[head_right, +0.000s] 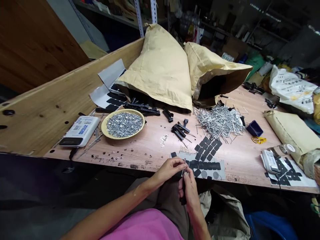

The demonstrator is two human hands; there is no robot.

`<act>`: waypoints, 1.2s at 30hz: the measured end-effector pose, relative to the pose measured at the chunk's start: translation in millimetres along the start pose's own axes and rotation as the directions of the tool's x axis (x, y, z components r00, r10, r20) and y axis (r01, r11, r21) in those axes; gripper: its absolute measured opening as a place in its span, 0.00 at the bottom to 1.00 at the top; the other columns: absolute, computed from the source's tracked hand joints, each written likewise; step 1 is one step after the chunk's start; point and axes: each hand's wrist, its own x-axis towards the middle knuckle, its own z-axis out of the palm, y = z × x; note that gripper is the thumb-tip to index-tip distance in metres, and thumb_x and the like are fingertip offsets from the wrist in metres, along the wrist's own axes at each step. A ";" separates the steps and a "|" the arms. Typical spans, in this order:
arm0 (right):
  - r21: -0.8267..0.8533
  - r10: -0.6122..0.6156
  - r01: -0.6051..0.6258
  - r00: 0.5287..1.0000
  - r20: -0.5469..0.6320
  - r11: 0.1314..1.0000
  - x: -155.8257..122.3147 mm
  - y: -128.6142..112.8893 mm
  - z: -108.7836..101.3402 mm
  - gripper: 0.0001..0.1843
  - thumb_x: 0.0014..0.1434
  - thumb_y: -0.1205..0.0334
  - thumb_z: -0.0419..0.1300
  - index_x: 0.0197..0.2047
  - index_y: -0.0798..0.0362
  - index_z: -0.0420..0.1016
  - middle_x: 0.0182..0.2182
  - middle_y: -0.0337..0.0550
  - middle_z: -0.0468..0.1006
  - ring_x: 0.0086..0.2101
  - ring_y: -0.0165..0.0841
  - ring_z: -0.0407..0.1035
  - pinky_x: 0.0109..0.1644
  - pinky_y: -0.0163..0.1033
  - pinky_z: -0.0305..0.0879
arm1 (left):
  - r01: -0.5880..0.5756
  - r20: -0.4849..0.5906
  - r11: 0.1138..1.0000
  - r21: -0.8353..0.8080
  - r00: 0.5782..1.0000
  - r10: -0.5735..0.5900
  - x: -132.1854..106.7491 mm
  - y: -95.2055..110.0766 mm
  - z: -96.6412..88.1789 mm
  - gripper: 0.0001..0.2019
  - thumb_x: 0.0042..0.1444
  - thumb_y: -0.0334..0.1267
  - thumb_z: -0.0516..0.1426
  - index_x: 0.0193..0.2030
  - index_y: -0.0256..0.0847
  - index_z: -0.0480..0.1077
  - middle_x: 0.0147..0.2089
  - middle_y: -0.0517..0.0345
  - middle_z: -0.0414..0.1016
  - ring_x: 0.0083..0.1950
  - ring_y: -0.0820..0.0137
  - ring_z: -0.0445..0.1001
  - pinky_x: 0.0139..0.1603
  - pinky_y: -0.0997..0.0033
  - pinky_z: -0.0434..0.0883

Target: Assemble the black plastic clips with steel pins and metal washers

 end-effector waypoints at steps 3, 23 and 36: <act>-0.078 0.025 -0.035 0.991 -0.131 0.996 2.0 2.7 -17.5 0.20 0.52 0.41 0.50 0.34 0.50 0.62 0.19 0.31 0.63 0.12 0.23 0.49 0.15 0.31 0.48 | -0.160 -0.032 0.866 0.473 0.980 0.198 26.3 -2.8 -9.8 0.09 0.57 0.38 0.55 0.32 0.41 0.76 0.33 0.54 0.74 0.39 0.66 0.70 0.43 0.65 0.68; -0.898 -0.059 -0.232 0.960 -0.273 0.373 -9.5 28.6 -40.2 0.14 0.62 0.65 0.43 0.32 0.51 0.68 0.19 0.39 0.69 0.21 0.31 0.64 0.25 0.36 0.41 | -0.340 0.233 0.265 0.903 0.902 0.363 161.6 -33.4 -21.8 0.11 0.58 0.28 0.51 0.30 0.38 0.73 0.39 0.46 0.72 0.47 0.58 0.64 0.44 0.57 0.64; -0.810 -0.015 -0.283 0.941 -0.338 0.513 -11.7 34.3 -14.3 0.11 0.60 0.66 0.48 0.27 0.51 0.65 0.16 0.36 0.64 0.19 0.30 0.61 0.25 0.35 0.44 | -0.534 0.146 0.299 0.791 0.639 0.755 102.3 24.4 -12.0 0.13 0.65 0.37 0.43 0.38 0.39 0.67 0.27 0.58 0.68 0.28 0.73 0.68 0.29 0.75 0.62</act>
